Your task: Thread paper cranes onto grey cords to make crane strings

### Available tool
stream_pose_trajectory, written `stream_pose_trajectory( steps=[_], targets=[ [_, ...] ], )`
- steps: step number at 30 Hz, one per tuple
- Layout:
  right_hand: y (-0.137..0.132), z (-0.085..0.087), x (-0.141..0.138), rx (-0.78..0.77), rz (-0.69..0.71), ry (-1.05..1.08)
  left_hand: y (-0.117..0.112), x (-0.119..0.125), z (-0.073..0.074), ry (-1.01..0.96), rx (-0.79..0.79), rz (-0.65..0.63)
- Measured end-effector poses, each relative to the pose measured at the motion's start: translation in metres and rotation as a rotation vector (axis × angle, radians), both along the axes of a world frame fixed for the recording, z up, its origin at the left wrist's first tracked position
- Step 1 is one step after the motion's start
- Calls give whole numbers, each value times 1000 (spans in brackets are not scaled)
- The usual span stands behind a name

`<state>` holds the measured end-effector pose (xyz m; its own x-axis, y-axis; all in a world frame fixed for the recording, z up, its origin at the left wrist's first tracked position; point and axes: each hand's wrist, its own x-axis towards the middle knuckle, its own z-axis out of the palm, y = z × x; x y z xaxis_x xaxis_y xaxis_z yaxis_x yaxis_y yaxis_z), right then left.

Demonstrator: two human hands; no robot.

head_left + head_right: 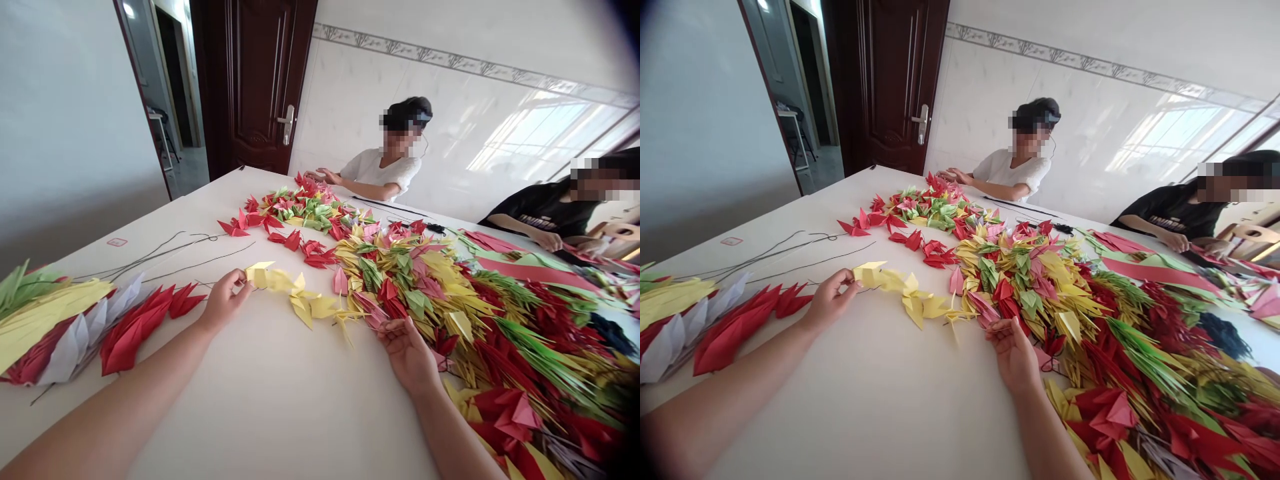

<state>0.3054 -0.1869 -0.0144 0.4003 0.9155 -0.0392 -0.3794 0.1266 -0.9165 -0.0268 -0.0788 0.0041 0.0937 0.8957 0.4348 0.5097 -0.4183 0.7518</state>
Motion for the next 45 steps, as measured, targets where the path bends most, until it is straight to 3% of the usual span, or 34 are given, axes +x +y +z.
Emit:
stream_pose_trajectory(
  steps=[4,9,13,22,27,33,39,45],
  targets=[
    [0,0,0,3,18,7,-4,-1,1,-130,12,25],
    [0,1,1,-4,27,26,3,0,-5,-246,-166,-92],
    [-1,3,0,-1,22,37,4,0,-6,-153,-230,-210],
    [0,5,-1,-28,36,36,3,2,-11,96,-199,-324],
    [0,5,-1,-23,41,29,3,3,-8,121,-154,-326],
    [1,1,0,-8,45,23,-1,3,-6,121,-144,-435],
    [0,2,-1,-13,42,29,-4,4,-7,145,-55,-419],
    [0,5,-2,-18,48,20,-6,8,3,230,-197,-513]
  ],
)
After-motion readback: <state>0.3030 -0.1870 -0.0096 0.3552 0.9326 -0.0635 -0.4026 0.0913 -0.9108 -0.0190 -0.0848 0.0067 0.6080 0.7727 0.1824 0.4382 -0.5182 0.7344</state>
